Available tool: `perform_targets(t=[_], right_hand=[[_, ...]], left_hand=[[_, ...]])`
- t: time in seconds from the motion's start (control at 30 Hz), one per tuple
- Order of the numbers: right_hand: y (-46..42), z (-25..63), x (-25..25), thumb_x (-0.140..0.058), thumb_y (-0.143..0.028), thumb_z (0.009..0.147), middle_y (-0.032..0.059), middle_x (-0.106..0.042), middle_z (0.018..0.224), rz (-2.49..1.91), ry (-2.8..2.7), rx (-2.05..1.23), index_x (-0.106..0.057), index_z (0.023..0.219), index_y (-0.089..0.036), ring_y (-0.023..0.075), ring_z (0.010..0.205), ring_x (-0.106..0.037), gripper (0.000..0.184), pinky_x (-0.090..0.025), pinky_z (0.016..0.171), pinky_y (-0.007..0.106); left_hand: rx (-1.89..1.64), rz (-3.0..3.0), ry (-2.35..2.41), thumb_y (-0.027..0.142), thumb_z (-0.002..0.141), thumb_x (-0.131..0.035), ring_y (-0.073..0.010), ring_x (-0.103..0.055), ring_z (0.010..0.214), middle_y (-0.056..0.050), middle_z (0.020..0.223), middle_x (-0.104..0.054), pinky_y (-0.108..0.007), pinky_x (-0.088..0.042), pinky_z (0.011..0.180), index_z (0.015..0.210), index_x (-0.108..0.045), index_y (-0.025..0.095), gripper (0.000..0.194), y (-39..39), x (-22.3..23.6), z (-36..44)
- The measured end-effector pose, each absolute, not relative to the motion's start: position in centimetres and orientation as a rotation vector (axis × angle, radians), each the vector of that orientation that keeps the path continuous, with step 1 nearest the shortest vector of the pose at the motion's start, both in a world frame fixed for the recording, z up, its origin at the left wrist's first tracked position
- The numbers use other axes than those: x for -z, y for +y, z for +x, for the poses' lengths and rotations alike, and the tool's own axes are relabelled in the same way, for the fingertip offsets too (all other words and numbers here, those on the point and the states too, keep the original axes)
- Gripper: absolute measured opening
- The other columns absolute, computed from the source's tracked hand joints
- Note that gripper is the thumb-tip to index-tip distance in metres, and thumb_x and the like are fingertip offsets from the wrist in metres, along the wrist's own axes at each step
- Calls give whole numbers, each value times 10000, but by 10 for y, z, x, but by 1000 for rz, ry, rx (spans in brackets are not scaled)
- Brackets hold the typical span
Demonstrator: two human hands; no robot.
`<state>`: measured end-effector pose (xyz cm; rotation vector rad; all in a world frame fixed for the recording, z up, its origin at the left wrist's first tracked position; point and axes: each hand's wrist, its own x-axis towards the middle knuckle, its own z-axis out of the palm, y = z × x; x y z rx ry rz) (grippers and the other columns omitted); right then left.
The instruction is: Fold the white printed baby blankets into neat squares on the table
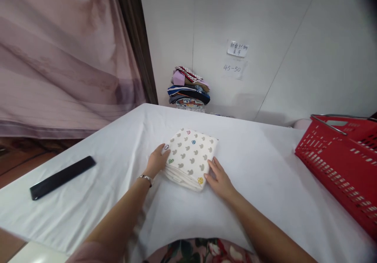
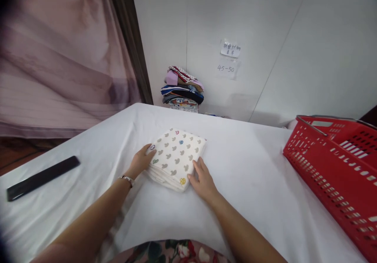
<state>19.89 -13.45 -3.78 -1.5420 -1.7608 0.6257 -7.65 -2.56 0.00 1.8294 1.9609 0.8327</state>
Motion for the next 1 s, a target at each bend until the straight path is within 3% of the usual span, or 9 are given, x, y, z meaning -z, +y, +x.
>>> perform_targets(t=[0.2,0.33,0.5,0.7,1.0], right_hand=[[-137,196,34,-467,-299,895,121,-292,1490,-1380,-2029,-225,-407,1379,-199,303,1372,-247,498,-312,1081,536],[-139,195,30,-437,-271,907,121,-332,1470,-1370,-2112,-217,-426,1358,-183,280,1370,-262,460,-341,1079,502],[-144,194,22,-418,-214,899,125,-392,1431,-1319,-2149,-169,-476,1313,-164,268,1351,-303,420,-371,1062,483],[-147,189,12,-418,-93,844,98,-572,1250,-1131,-2218,-129,-599,1138,-192,234,1251,-436,359,-374,1038,471],[-153,184,0,-490,-184,863,66,-638,1076,-1010,-2234,-244,-634,991,-218,194,1069,-550,196,-306,1050,437]], left_hand=[[-1080,2402,1799,325,874,-486,-282,-464,1229,-116,1249,-587,-473,-358,1026,1196,-562,157,372,-67,-3,-60],[-858,2747,1333,369,908,-447,-253,-469,1229,-77,1287,-568,-483,-329,1050,1218,-551,202,367,-100,3,-26],[-718,2801,1293,363,921,-417,-252,-399,1288,-66,1379,-482,-501,-294,1072,1278,-500,216,395,-121,14,-14],[-796,2772,1196,286,892,-477,-228,-443,1254,-67,1298,-558,-491,-303,1073,1203,-560,228,327,-126,14,-25],[-862,2721,1140,115,813,-475,-191,-510,1183,-40,1212,-620,-453,-306,1075,1113,-618,258,362,-129,8,-26]])
